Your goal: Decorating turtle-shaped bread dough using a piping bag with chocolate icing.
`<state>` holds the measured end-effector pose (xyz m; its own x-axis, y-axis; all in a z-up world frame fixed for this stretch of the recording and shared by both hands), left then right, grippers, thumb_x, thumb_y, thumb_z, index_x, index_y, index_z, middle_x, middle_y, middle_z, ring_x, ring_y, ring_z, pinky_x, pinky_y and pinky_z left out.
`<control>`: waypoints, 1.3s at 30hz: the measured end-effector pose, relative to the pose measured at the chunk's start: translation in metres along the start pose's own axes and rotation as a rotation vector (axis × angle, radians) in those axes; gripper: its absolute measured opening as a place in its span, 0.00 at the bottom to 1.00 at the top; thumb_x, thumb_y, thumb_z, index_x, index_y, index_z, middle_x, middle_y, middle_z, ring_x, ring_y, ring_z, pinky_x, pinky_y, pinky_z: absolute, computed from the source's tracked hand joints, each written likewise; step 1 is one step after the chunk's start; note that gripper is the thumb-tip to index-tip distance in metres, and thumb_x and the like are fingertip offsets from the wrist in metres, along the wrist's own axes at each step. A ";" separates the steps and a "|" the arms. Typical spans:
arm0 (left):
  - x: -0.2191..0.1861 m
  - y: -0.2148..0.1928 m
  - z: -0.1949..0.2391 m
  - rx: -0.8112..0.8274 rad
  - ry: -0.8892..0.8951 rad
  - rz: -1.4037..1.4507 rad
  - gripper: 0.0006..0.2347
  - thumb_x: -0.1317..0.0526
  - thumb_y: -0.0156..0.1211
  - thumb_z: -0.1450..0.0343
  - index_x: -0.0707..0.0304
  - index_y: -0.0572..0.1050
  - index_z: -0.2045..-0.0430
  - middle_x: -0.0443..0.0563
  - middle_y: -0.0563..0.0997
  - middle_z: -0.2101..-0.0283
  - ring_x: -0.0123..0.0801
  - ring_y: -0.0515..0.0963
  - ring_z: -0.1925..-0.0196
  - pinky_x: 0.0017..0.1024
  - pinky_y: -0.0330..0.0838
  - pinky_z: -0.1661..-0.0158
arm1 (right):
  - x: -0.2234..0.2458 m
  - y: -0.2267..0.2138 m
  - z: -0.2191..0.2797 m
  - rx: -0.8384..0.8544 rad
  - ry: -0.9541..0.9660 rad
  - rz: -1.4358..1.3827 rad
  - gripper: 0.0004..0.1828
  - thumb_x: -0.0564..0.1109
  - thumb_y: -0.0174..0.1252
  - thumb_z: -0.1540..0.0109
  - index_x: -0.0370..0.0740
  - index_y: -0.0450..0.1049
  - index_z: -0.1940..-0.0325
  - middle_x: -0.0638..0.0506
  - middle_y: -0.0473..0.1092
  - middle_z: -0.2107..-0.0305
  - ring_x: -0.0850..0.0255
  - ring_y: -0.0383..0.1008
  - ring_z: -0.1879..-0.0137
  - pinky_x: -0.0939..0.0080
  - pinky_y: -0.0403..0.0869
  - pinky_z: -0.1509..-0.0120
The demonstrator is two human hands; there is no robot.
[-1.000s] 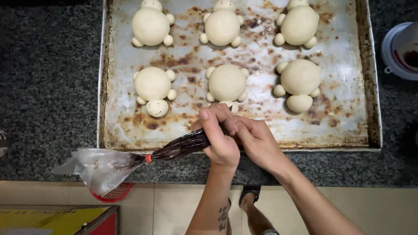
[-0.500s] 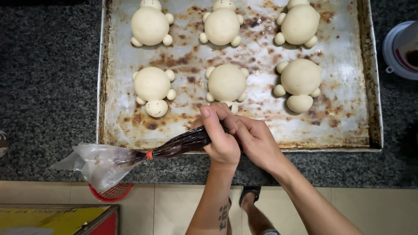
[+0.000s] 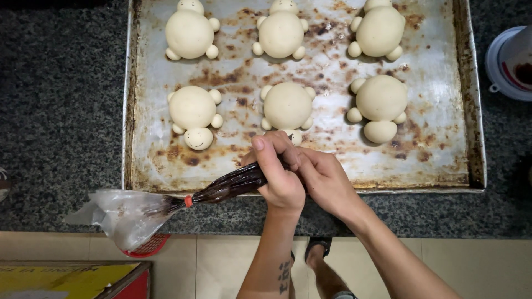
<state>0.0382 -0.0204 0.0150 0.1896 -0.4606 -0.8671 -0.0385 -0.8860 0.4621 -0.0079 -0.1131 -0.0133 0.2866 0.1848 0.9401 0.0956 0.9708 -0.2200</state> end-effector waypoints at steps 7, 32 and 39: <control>-0.009 -0.003 0.004 -0.016 -0.029 0.083 0.23 0.52 0.40 0.17 0.64 0.58 0.84 0.46 0.62 0.83 0.25 0.59 0.78 0.29 0.52 0.72 | -0.004 -0.002 0.003 0.000 -0.010 0.037 0.16 0.45 0.46 0.31 0.34 0.77 0.53 0.51 0.78 0.70 0.68 0.74 0.62 0.64 0.75 0.54; 0.002 0.111 0.078 -0.030 -0.046 0.246 0.23 0.50 0.31 0.17 0.62 0.60 0.81 0.50 0.63 0.81 0.36 0.64 0.75 0.34 0.64 0.61 | -0.024 -0.138 0.065 0.031 0.031 0.033 0.18 0.48 0.51 0.32 0.34 0.79 0.48 0.53 0.81 0.66 0.71 0.75 0.59 0.65 0.77 0.54; 0.030 0.136 0.085 -0.086 0.086 0.157 0.23 0.50 0.35 0.16 0.62 0.60 0.82 0.48 0.64 0.81 0.34 0.67 0.74 0.36 0.66 0.59 | -0.051 -0.153 0.047 0.078 0.044 0.014 0.18 0.48 0.48 0.29 0.34 0.79 0.49 0.51 0.74 0.72 0.69 0.68 0.66 0.64 0.71 0.62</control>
<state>-0.0443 -0.1594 0.0359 0.2710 -0.5832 -0.7658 0.0087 -0.7941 0.6078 -0.0820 -0.2636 -0.0153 0.3291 0.1928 0.9244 0.0175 0.9775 -0.2101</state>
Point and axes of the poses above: each hand's wrist, its own z-axis away from the middle knuckle, its own y-axis out of the palm, x = y × z, the point moved 2 cm from there along -z, towards the middle knuckle
